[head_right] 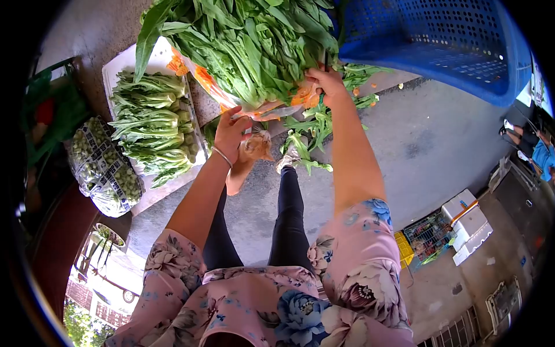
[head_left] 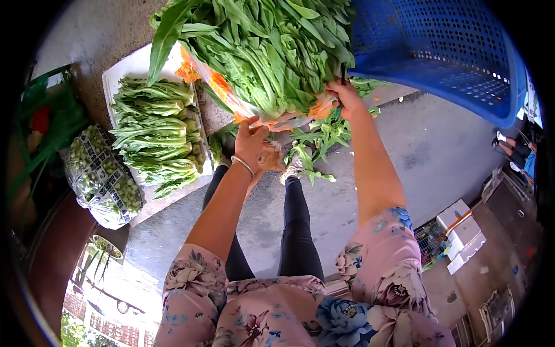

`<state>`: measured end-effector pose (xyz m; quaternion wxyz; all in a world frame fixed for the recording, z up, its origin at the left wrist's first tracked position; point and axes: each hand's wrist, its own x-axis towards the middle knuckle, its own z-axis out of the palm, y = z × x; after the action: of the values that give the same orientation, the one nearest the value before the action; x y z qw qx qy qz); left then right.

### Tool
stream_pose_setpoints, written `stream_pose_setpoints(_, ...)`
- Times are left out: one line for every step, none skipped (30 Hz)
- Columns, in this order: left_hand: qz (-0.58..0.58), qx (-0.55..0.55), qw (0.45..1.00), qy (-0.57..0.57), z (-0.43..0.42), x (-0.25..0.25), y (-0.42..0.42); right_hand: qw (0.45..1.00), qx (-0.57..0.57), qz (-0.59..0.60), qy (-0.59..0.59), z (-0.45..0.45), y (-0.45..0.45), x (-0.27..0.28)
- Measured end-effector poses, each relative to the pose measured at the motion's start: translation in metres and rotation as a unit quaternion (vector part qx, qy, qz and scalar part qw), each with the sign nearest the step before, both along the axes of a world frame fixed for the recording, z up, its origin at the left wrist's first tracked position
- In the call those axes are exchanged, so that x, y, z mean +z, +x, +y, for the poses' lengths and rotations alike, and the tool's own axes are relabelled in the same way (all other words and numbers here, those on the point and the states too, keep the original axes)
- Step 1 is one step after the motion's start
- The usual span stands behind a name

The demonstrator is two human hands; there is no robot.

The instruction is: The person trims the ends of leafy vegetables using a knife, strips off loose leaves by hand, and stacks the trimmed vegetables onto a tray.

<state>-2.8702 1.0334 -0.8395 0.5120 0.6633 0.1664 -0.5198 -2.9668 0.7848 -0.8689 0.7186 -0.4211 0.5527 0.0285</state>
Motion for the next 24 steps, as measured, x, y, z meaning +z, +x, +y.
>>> stream_pose_setpoints(-0.002,-0.002,1.0,0.0,0.001,0.003,-0.003,1.0,-0.014,0.023,0.01,-0.001,0.0,0.007)
stream_pose_setpoints(0.016,0.008,1.0,0.007,0.0,0.01,-0.006,0.998,-0.028,0.044,0.02,-0.003,0.001,0.014)
stream_pose_setpoints(0.034,0.017,0.999,0.013,0.0,0.014,-0.01,0.999,-0.03,0.041,0.02,0.0,0.004,0.024)
stream_pose_setpoints(0.031,0.015,0.999,0.013,0.001,0.02,-0.014,0.999,-0.048,-0.002,0.025,0.007,0.009,0.033)
stream_pose_setpoints(0.054,0.023,0.998,0.001,0.003,0.023,-0.018,0.996,-0.065,-0.046,0.03,0.013,0.011,0.04)
stream_pose_setpoints(0.075,0.031,0.997,-0.01,0.003,0.026,-0.022,0.996,-0.066,-0.05,0.03,0.015,0.009,0.043)
stream_pose_setpoints(0.07,0.031,0.997,-0.01,0.003,0.03,-0.027,0.992,-0.102,-0.068,-0.002,0.019,0.008,0.046)
stream_pose_setpoints(0.079,0.044,0.996,-0.02,0.004,0.035,-0.032,0.986,-0.138,-0.086,-0.032,0.023,0.007,0.053)
stream_pose_setpoints(0.089,0.057,0.994,-0.031,0.003,0.041,-0.035,0.984,-0.157,-0.064,-0.052,0.028,0.004,0.063)
stream_pose_setpoints(0.085,0.056,0.994,-0.033,0.003,0.044,-0.036,0.984,-0.158,-0.068,-0.053,0.033,-0.004,0.075)
stream_pose_setpoints(0.093,0.028,0.994,-0.058,0.004,0.041,-0.04,0.983,-0.16,-0.048,-0.079,0.04,-0.012,0.092)
stream_pose_setpoints(0.101,-0.001,0.991,-0.085,0.001,0.051,-0.041,0.981,-0.162,-0.029,-0.106,0.047,-0.022,0.108)
stream_pose_setpoints(0.098,-0.002,0.992,-0.085,-0.003,0.062,-0.044,0.98,-0.163,-0.031,-0.107,0.056,-0.033,0.123)
stream_pose_setpoints(0.114,0.017,0.986,-0.123,-0.015,0.091,-0.043,0.974,-0.16,-0.024,-0.159,0.066,-0.045,0.138)
stream_pose_setpoints(0.13,0.034,0.978,-0.16,-0.024,0.114,-0.045,0.964,-0.159,-0.017,-0.211,0.076,-0.057,0.152)
stream_pose_setpoints(0.128,0.031,0.978,-0.159,-0.029,0.128,-0.048,0.964,-0.162,-0.019,-0.209,0.085,-0.067,0.17)
stream_pose_setpoints(0.178,0.057,0.947,-0.263,-0.032,0.139,-0.052,0.966,-0.135,-0.043,-0.216,0.092,-0.077,0.191)
stream_pose_setpoints(0.225,0.081,0.901,-0.363,-0.035,0.149,-0.057,0.967,-0.109,-0.068,-0.222,0.098,-0.087,0.207)
stream_pose_setpoints(0.264,0.118,0.873,-0.393,-0.04,0.159,-0.063,0.947,-0.041,-0.089,-0.305,0.104,-0.101,0.206)
stream_pose_setpoints(0.263,0.112,0.874,-0.393,-0.044,0.168,-0.068,0.947,-0.046,-0.091,-0.305,0.107,-0.105,0.225)
stream_pose_setpoints(0.233,0.099,0.894,-0.369,-0.049,0.178,-0.073,0.963,-0.069,-0.123,-0.232,0.108,-0.105,0.252)
stream_pose_setpoints(0.201,0.085,0.912,-0.347,-0.054,0.189,-0.075,0.971,-0.09,-0.156,-0.159,0.107,-0.106,0.27)
stream_pose_setpoints(0.217,0.099,0.901,-0.362,-0.058,0.201,-0.076,0.964,-0.082,-0.165,-0.191,0.105,-0.112,0.271)
stream_pose_setpoints(0.213,0.093,0.902,-0.365,-0.062,0.21,-0.08,0.956,-0.074,-0.174,-0.224,0.104,-0.117,0.274)
